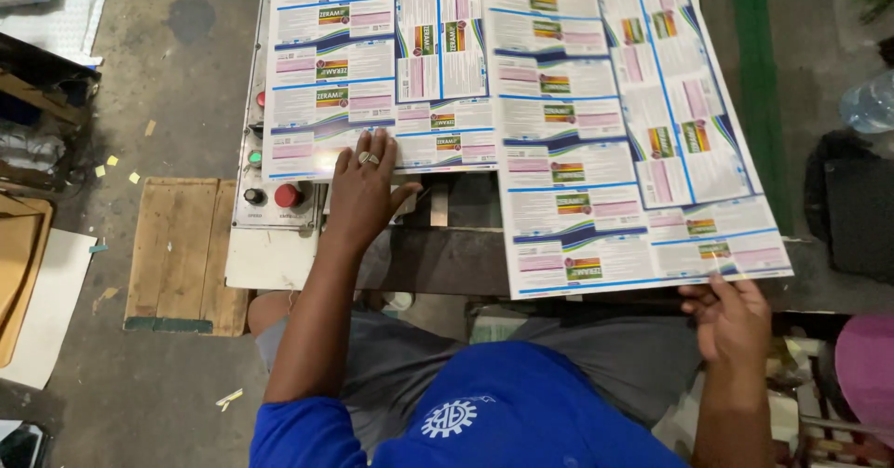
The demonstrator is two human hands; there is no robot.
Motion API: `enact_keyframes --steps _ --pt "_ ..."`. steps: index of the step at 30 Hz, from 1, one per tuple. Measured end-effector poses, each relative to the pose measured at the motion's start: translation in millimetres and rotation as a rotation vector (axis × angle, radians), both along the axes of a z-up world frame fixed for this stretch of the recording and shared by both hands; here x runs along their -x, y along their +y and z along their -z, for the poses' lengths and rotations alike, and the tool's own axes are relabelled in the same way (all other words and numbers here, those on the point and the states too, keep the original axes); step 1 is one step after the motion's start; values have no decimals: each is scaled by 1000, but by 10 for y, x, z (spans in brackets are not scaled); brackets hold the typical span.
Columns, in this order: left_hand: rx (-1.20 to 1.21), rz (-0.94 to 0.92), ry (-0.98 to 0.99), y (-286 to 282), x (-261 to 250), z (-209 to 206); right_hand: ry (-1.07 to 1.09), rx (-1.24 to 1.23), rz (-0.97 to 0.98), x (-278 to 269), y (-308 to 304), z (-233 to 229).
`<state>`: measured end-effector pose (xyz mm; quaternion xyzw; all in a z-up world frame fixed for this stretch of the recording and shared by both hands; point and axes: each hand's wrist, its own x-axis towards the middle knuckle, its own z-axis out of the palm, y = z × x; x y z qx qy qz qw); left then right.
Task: The person operates a paper cutting machine, feeding large printed sheets into the cutter and pressing a button to cut them. They repeatedly stack the cut sheets and continue processing the pile.
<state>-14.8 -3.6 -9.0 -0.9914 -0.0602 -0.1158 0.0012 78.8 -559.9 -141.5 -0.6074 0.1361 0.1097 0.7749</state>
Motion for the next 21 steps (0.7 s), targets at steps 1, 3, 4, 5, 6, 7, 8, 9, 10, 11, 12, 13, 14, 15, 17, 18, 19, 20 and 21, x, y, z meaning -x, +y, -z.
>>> enact_keyframes --steps 1,3,4,5,6,7,8,9,10,11,12,13,14,15,17,18,19,20,21 --pt "2 0 5 17 13 15 5 2 0 25 -90 77" --pt "42 1 0 46 44 46 5 -7 25 74 -275 231" --pt "43 0 5 65 47 6 9 -5 24 97 -307 240" --pt "56 37 -34 84 46 -37 21 -1 34 123 -337 247" --pt "69 74 -73 102 44 -82 32 3 43 148 -368 254" --pt "69 75 -70 147 24 -107 35 3 45 184 -361 224" --pt "96 86 -62 190 2 -133 28 1 25 219 -356 194" --pt "122 99 -54 231 -23 -159 21 -2 7 260 -352 166" --pt "122 102 -51 260 -31 -191 24 -2 10 267 -345 152" --pt "141 74 -62 286 -32 -222 33 5 1 294 -344 136" --pt "160 46 -72 312 -37 -250 42 12 -7 318 -341 122" --pt "161 52 -64 255 -24 -366 50 13 -1 340 -339 123" --pt "129 34 -156 198 -16 -482 33 14 -14 360 -337 124" --pt "97 17 -248 145 -14 -603 15 14 -27 381 -331 125" --pt "87 34 -307 -43 52 -764 15 9 -20 411 -331 138" --pt "77 44 -374 -132 85 -844 8 4 -21 420 -326 146" --pt "79 49 -366 -174 112 -820 16 5 -16 426 -307 137" --pt "74 56 -381 -214 142 -797 33 20 -6 435 -287 128" --pt "68 63 -398 -253 170 -775 48 35 2 425 -265 117"
